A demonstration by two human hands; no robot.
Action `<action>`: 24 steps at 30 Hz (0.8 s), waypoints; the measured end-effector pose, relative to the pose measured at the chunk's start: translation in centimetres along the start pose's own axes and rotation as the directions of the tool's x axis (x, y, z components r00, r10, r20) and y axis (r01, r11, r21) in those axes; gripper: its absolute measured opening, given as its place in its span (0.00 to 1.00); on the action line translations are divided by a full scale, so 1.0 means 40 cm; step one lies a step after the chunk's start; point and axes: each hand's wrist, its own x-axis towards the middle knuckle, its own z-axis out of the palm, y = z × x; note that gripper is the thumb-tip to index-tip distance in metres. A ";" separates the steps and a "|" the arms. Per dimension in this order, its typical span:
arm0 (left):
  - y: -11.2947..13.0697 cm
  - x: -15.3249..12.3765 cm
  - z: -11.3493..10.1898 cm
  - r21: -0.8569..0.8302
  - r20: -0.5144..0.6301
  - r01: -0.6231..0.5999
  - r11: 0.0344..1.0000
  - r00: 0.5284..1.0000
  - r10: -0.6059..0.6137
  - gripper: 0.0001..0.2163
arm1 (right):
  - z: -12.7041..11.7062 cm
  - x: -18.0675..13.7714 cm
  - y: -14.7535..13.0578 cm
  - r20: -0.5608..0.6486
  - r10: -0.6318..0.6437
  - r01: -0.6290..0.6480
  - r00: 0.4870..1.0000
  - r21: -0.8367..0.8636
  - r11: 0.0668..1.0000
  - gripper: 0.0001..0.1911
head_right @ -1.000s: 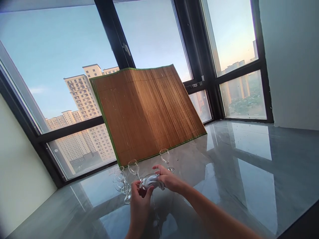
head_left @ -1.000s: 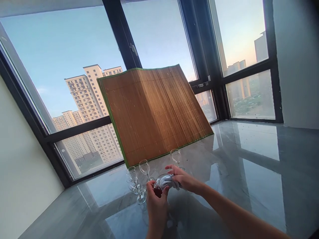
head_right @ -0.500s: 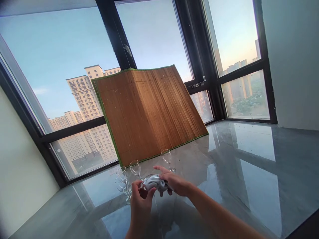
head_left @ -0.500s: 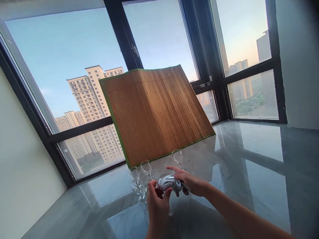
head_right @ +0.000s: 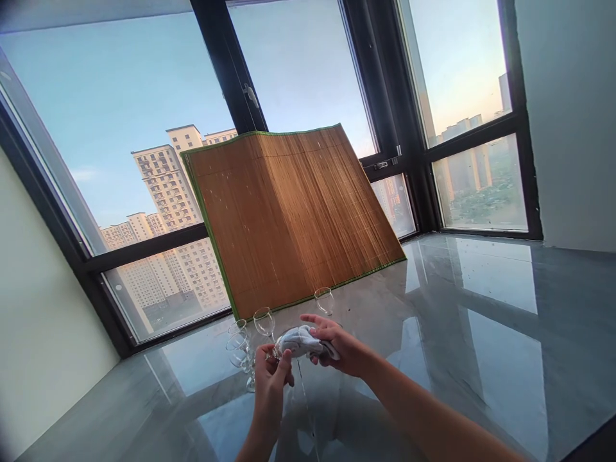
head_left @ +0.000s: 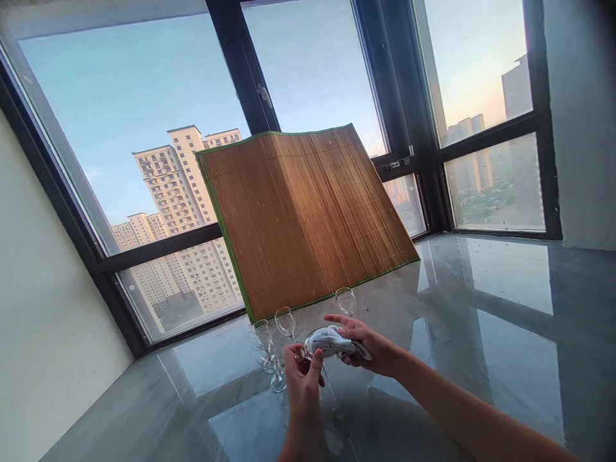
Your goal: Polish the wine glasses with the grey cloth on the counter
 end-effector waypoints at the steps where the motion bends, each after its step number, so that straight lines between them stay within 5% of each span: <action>1: 0.001 0.001 0.001 -0.043 0.005 0.043 0.998 0.999 -0.043 0.23 | 0.001 -0.001 -0.002 0.001 -0.003 0.003 1.000 0.008 1.000 0.29; 10: 0.021 -0.001 0.002 -0.454 0.154 0.315 0.833 0.949 -0.274 0.19 | -0.001 -0.002 -0.006 -0.016 -0.016 0.017 1.000 0.065 0.998 0.26; 24: 0.039 -0.003 -0.004 -0.662 0.372 0.571 0.485 0.812 -0.449 0.07 | 0.004 0.004 -0.013 -0.135 0.024 0.013 0.990 0.266 0.964 0.26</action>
